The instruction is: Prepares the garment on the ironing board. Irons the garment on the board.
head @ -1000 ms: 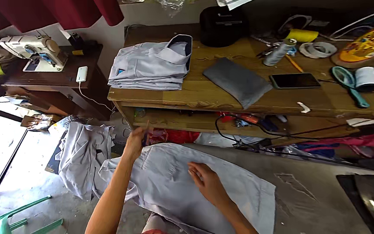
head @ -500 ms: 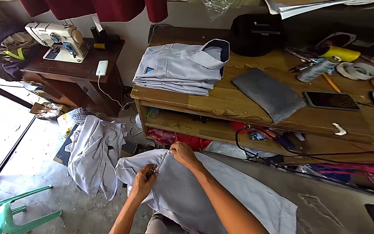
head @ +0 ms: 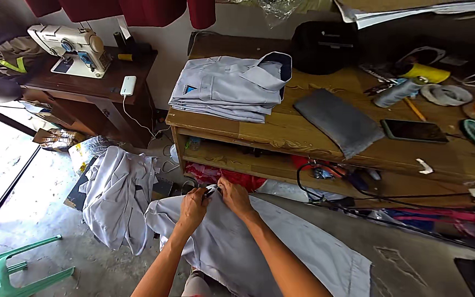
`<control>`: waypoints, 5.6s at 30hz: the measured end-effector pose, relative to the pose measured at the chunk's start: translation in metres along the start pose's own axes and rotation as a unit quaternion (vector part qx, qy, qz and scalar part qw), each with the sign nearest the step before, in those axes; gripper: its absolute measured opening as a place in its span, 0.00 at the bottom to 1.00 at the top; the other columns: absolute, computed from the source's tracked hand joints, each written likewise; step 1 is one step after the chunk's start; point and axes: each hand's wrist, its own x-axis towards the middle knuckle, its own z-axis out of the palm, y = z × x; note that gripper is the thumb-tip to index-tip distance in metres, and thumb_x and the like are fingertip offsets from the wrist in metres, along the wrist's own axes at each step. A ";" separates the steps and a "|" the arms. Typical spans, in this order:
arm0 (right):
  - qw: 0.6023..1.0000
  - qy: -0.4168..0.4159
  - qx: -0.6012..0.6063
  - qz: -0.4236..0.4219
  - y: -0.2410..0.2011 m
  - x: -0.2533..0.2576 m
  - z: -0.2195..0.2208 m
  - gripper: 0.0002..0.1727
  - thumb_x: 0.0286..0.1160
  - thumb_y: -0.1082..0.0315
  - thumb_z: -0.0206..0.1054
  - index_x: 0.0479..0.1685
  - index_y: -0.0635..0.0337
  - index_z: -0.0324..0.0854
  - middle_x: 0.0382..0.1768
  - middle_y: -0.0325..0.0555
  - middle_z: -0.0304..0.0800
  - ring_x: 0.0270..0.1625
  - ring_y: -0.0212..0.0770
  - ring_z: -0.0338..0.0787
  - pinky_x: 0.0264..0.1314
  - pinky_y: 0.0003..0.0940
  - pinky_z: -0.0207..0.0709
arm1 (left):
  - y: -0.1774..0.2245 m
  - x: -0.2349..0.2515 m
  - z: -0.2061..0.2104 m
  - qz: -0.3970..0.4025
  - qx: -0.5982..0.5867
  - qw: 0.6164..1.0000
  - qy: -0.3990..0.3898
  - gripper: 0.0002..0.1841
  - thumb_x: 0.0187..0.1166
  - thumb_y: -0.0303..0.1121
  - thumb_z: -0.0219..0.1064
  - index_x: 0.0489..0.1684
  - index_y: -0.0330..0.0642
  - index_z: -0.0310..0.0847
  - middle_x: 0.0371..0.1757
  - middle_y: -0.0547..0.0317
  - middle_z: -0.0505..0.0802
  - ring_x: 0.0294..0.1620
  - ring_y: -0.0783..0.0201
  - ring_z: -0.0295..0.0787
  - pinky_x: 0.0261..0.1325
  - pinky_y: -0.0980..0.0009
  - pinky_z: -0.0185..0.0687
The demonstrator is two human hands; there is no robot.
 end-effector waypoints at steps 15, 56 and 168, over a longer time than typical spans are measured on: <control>0.999 0.005 0.013 -0.030 0.006 -0.004 -0.001 0.18 0.93 0.59 0.45 0.60 0.57 0.79 0.41 0.60 0.91 0.48 0.64 0.92 0.48 0.62 0.79 | 0.021 0.018 0.004 -0.011 0.096 0.994 -0.045 0.17 0.86 0.37 0.60 0.66 0.48 0.88 0.61 0.50 0.94 0.63 0.47 0.91 0.66 0.43 0.82; 0.911 0.037 0.401 -0.088 0.086 -0.046 -0.046 0.12 0.85 0.68 0.60 0.51 0.64 0.88 0.42 0.42 0.92 0.42 0.31 0.89 0.50 0.29 0.82 | 0.021 -0.006 0.057 0.079 -0.184 0.978 0.052 0.18 0.81 0.34 0.69 0.64 0.33 0.85 0.55 0.47 0.94 0.53 0.61 0.93 0.63 0.63 0.88; 0.961 -0.006 0.012 -0.275 -0.010 -0.034 0.055 0.12 0.83 0.75 0.54 0.46 0.66 0.85 0.41 0.59 0.90 0.52 0.58 0.91 0.58 0.50 0.83 | -0.024 -0.073 -0.001 -0.056 0.067 0.996 -0.020 0.14 0.84 0.38 0.62 0.59 0.46 0.90 0.54 0.50 0.95 0.57 0.50 0.92 0.62 0.47 0.84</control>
